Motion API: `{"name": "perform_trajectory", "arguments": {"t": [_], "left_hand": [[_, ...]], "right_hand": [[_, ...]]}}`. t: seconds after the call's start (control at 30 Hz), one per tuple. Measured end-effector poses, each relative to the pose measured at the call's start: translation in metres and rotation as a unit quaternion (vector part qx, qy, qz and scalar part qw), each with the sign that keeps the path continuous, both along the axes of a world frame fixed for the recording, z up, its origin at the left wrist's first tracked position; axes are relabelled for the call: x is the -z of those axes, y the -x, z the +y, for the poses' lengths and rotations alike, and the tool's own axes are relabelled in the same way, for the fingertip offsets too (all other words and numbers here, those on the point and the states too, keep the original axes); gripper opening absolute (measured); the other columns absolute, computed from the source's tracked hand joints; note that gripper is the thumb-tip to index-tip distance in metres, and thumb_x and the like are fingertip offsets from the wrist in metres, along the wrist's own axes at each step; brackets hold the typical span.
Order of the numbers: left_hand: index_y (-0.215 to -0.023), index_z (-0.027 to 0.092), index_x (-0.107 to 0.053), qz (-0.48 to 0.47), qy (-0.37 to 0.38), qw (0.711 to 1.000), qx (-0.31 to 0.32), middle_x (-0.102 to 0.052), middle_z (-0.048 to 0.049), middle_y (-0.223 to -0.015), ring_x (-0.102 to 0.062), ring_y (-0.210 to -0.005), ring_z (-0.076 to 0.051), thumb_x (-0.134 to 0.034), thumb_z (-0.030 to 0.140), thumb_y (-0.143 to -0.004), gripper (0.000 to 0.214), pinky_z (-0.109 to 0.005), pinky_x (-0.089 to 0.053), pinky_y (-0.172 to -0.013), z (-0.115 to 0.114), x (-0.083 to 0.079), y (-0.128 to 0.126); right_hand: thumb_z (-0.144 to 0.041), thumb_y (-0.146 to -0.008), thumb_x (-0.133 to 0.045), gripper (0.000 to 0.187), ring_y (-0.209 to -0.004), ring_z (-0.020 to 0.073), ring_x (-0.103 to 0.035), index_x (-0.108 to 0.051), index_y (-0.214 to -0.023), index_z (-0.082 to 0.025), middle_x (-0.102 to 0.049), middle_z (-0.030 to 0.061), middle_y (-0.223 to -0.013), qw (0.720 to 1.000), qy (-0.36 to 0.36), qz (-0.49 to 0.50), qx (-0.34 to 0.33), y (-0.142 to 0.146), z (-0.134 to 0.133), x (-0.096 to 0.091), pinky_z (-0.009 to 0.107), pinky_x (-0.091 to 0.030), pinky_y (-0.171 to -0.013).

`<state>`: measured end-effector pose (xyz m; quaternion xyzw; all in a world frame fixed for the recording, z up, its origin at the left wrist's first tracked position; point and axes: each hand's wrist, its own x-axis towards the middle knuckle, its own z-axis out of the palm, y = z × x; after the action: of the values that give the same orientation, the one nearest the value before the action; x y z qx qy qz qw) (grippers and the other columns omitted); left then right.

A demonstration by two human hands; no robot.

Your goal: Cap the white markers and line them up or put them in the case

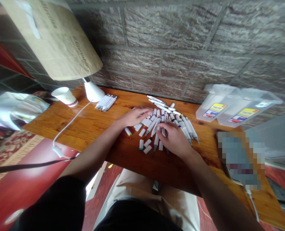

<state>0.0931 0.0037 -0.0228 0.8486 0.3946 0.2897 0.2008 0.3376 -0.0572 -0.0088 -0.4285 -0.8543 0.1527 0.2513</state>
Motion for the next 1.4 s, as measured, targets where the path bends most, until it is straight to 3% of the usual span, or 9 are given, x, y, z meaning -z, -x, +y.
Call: {"name": "perform_trajectory", "arguments": {"t": [0.27, 0.43, 0.53, 0.87, 0.97, 1.1, 1.23, 1.4], "left_hand": [[-0.117, 0.018, -0.07, -0.015, -0.023, 0.999, 0.04, -0.075, -0.0096, -0.117, -0.07, -0.109, -0.021, -0.048, 0.038, -0.102, 0.034, -0.031, -0.052, -0.097, -0.007, -0.007, -0.011], [-0.085, 0.019, -0.073, 0.036, -0.082, 0.996, -0.007, -0.072, -0.0058, -0.086, -0.066, -0.085, -0.018, -0.061, 0.035, -0.093, 0.022, -0.031, -0.049, -0.084, -0.012, -0.011, -0.018], [-0.081, 0.019, -0.074, 0.092, -0.074, 0.993, -0.02, -0.068, -0.0033, -0.074, -0.063, -0.073, -0.017, -0.063, 0.038, -0.089, 0.023, -0.03, -0.046, -0.075, -0.015, -0.013, -0.023], [-0.08, 0.021, -0.074, 0.188, -0.018, 0.979, -0.078, -0.072, -0.0032, -0.079, -0.067, -0.083, -0.023, -0.072, 0.042, -0.076, 0.021, -0.033, -0.044, -0.079, -0.026, -0.026, -0.034], [-0.075, 0.021, -0.071, 0.217, -0.014, 0.973, -0.073, -0.071, -0.0041, -0.078, -0.067, -0.082, -0.024, -0.072, 0.042, -0.076, 0.021, -0.033, -0.044, -0.076, -0.029, -0.029, -0.038], [-0.072, 0.019, -0.069, 0.186, -0.001, 0.981, -0.048, -0.069, -0.0028, -0.073, -0.065, -0.075, -0.02, -0.069, 0.043, -0.081, 0.025, -0.03, -0.042, -0.071, -0.028, -0.028, -0.035], [-0.075, 0.018, -0.071, 0.132, -0.006, 0.991, -0.014, -0.071, -0.0033, -0.079, -0.066, -0.076, -0.017, -0.065, 0.036, -0.084, 0.02, -0.028, -0.043, -0.072, -0.026, -0.027, -0.028], [-0.081, 0.019, -0.075, 0.136, -0.01, 0.991, 0.017, -0.073, -0.004, -0.082, -0.067, -0.08, -0.019, -0.063, 0.031, -0.085, 0.017, -0.029, -0.044, -0.076, -0.027, -0.03, -0.025]], "right_hand": [[-0.027, -0.094, -0.055, 0.025, -0.101, 0.0276, -0.067, -0.07, -0.111, -0.017, -0.07, 0.0123, -0.104, 1.0, 0.003, -0.002, 0.006, 0.0, 0.0, 0.0, 0.04, -0.05, -0.095], [-0.027, -0.094, -0.055, 0.024, -0.101, 0.0268, -0.067, -0.07, -0.111, -0.018, -0.07, 0.0118, -0.105, 1.0, 0.007, -0.001, 0.006, -0.001, 0.0, 0.0, 0.039, -0.05, -0.095], [-0.027, -0.094, -0.056, 0.022, -0.099, 0.0266, -0.066, -0.07, -0.109, -0.019, -0.07, 0.0109, -0.103, 1.0, -0.001, -0.001, 0.004, -0.001, 0.0, 0.0, 0.039, -0.05, -0.094], [-0.027, -0.094, -0.057, 0.019, -0.1, 0.026, -0.065, -0.069, -0.107, -0.021, -0.07, 0.0099, -0.104, 1.0, -0.006, -0.014, -0.001, 0.0, 0.0, -0.001, 0.038, -0.049, -0.093], [-0.027, -0.095, -0.056, 0.019, -0.099, 0.0257, -0.065, -0.069, -0.106, -0.021, -0.07, 0.0095, -0.104, 1.0, -0.005, -0.015, -0.006, 0.0, 0.0, -0.001, 0.038, -0.049, -0.093], [-0.027, -0.095, -0.055, 0.023, -0.101, 0.0267, -0.065, -0.069, -0.111, -0.02, -0.071, 0.0105, -0.105, 1.0, 0.001, -0.011, -0.003, 0.0, 0.001, 0.0, 0.039, -0.049, -0.095], [-0.027, -0.094, -0.057, 0.023, -0.102, 0.0265, -0.066, -0.069, -0.112, -0.019, -0.071, 0.0111, -0.107, 1.0, 0.005, -0.006, -0.002, -0.001, 0.001, 0.0, 0.039, -0.049, -0.095], [-0.027, -0.094, -0.057, 0.021, -0.101, 0.0269, -0.066, -0.069, -0.11, -0.02, -0.071, 0.011, -0.106, 1.0, 0.002, -0.01, 0.004, -0.001, 0.0, 0.001, 0.039, -0.05, -0.094]]}}
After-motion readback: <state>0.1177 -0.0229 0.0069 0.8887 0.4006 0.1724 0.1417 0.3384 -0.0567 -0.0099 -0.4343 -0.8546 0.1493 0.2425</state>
